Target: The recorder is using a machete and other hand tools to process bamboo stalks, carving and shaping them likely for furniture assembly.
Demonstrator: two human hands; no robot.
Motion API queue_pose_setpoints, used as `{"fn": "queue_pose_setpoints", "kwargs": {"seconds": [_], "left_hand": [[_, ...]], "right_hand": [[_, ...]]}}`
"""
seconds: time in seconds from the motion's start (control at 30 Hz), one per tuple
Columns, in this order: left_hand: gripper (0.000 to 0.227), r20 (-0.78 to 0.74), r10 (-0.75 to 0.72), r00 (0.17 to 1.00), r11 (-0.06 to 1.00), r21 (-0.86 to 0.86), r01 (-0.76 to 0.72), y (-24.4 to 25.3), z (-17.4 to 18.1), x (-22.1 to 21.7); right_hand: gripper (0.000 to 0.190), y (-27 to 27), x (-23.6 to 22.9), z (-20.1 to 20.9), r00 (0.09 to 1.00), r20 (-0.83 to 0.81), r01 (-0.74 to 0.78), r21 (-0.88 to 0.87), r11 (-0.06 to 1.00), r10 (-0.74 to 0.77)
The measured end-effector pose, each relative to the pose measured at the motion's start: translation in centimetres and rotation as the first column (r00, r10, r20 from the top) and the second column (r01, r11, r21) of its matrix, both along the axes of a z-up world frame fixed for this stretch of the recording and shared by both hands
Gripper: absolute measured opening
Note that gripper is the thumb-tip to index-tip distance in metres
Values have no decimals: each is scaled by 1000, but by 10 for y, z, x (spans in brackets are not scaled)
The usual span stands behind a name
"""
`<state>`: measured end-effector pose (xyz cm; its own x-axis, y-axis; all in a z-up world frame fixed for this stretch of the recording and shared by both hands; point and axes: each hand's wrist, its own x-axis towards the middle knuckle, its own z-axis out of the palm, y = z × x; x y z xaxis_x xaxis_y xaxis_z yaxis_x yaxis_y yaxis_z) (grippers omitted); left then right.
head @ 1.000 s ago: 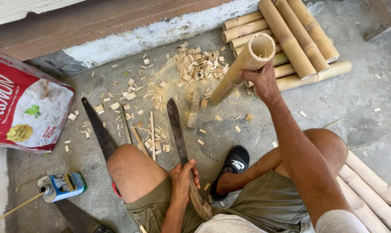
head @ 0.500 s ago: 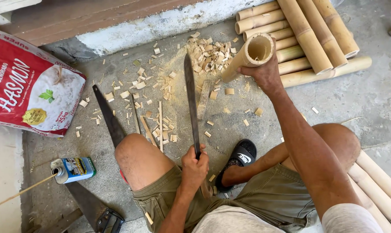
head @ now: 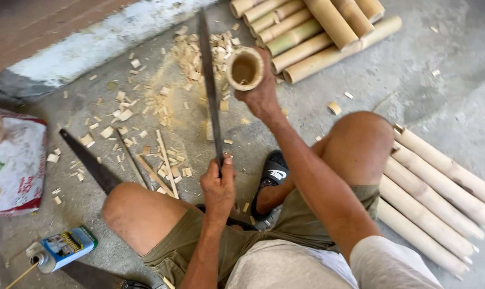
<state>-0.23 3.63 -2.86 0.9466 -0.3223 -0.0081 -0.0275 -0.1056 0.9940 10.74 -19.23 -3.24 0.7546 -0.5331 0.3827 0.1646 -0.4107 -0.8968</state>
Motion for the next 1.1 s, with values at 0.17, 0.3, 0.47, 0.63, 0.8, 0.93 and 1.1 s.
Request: {"fn": "queue_pose_setpoints", "kwargs": {"seconds": [0.17, 0.3, 0.47, 0.63, 0.8, 0.93, 1.1], "left_hand": [[36, -35, 7, 999, 1000, -18, -8, -8, 1, 9], [48, -70, -7, 998, 1000, 5, 7, -12, 24, 17], [56, -57, -7, 998, 999, 37, 9, -20, 22, 26], [61, 216, -21, 976, 1000, 23, 16, -32, 9, 34], [53, 365, -62, 929, 997, 60, 43, -50, 35, 40], [54, 485, -20, 874, 999, 39, 1, -58, 53, 43], [52, 387, -129, 913, 977, 205, 51, -63, 43, 50]], "right_hand": [[89, 15, -2, -7, 999, 50, 12, -63, 998, -8], [89, 21, -5, 8, 998, 60, -19, -124, 992, 26], [86, -6, -4, 18, 998, -48, -58, -205, 977, 49], [52, -47, 1, 27, 956, -176, -277, -263, 924, 236], [46, -54, -11, 46, 968, -209, -218, -424, 879, 139], [50, -52, -12, 46, 975, -160, -210, -476, 854, 151], [45, -54, -11, 47, 970, -209, -199, -412, 889, 121]]}}
